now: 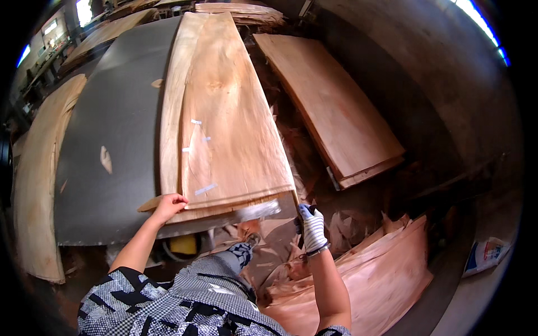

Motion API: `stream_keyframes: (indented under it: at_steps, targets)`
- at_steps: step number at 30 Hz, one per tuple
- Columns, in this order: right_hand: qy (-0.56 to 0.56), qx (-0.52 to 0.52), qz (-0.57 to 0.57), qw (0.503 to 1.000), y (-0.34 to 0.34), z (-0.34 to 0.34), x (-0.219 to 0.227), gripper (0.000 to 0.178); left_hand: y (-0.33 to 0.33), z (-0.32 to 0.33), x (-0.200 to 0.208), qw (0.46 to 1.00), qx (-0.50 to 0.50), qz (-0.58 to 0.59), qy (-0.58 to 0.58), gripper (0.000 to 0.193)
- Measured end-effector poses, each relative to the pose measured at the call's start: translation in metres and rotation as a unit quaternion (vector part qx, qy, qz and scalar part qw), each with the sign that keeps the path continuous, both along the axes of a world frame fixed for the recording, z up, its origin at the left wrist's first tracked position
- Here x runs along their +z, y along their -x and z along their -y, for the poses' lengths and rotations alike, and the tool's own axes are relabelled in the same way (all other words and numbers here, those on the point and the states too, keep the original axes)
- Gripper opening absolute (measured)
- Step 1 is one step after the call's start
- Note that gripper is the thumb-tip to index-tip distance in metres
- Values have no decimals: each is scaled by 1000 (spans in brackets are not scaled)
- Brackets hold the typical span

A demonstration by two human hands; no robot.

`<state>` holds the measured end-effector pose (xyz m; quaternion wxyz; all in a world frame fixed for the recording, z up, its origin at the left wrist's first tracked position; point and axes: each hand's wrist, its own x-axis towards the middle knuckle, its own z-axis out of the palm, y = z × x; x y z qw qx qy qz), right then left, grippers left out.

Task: The person repairs cracks and defects in wood veneer sheets by applying small strips of tape to the surface and using a small knife to trim away excess material.

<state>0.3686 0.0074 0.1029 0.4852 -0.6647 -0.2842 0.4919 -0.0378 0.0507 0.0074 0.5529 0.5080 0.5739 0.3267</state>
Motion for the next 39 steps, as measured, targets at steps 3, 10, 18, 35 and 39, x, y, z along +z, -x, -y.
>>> stream_keyframes:
  at_steps: [3,10,18,35,39]
  targets:
    - [-21,-28,15,999,-80,-23,-14,19,-77,-31,-19,995,-89,3,40,14]
    - [-24,-47,51,997,-246,-85,34,19,-295,-106,-33,972,-217,9,93,19]
    - [3,-62,44,997,-424,-144,37,19,-502,-187,-79,961,-269,-55,24,20]
    - [-22,-21,7,1000,-775,-332,-18,22,-834,-338,-224,975,206,-19,83,39]
    - [4,-1,30,1000,-841,-390,-9,17,-878,-344,-301,813,480,-119,308,48]
